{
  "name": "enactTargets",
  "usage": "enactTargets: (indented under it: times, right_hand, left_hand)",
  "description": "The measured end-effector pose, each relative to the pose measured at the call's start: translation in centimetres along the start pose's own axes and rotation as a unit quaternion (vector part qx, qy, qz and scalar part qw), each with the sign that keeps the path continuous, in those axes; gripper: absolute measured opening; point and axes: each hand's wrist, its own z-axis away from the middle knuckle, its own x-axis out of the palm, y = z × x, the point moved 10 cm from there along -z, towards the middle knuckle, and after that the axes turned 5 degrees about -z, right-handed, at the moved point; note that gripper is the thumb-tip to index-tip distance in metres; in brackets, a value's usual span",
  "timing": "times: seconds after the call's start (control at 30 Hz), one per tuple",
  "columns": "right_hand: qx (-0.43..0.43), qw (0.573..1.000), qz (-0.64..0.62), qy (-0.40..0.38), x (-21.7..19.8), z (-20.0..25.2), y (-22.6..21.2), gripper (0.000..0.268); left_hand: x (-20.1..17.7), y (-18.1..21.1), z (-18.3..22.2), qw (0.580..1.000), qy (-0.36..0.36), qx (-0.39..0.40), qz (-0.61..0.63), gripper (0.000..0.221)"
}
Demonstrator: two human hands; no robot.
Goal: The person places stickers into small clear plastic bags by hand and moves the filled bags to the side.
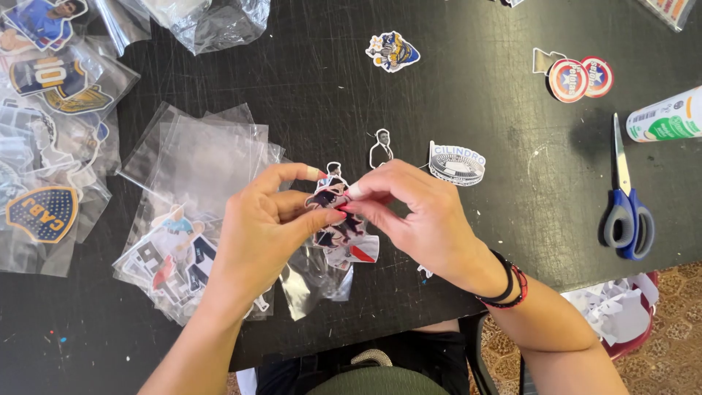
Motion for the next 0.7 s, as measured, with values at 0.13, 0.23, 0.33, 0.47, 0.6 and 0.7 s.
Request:
enactTargets:
  times: [0.13,0.23,0.33,0.47,0.6,0.7]
  right_hand:
    - [0.045,0.998,-0.009,-0.033,0.4,0.0,1.0,0.019]
    - [0.09,0.995,-0.019,-0.044,0.5,0.3,2.1,0.021]
    - [0.117,0.993,-0.02,-0.013,-0.4,0.3,2.6,0.02]
    - [0.058,0.998,-0.018,-0.031,0.0,-0.1,1.8,0.032]
    - [0.047,0.994,0.021,-0.096,1.5,0.5,2.5,0.03]
    - [0.052,0.994,0.034,-0.092,0.7,0.4,2.8,0.035]
  left_hand:
    - [0.4,-0.2,0.2,0.999,-0.017,-0.041,0.029,0.037]
    - [1.0,-0.3,0.2,0.999,-0.042,-0.024,0.003,0.035]
    - [1.8,-0.1,0.3,0.995,-0.081,-0.02,-0.055,0.045]
    - [2.6,-0.3,0.5,0.989,-0.116,-0.048,-0.084,0.051]
    - [1.6,0.8,0.4,0.981,-0.075,-0.081,-0.161,0.041]
    - [1.6,-0.1,0.3,0.992,-0.042,-0.112,-0.029,0.046]
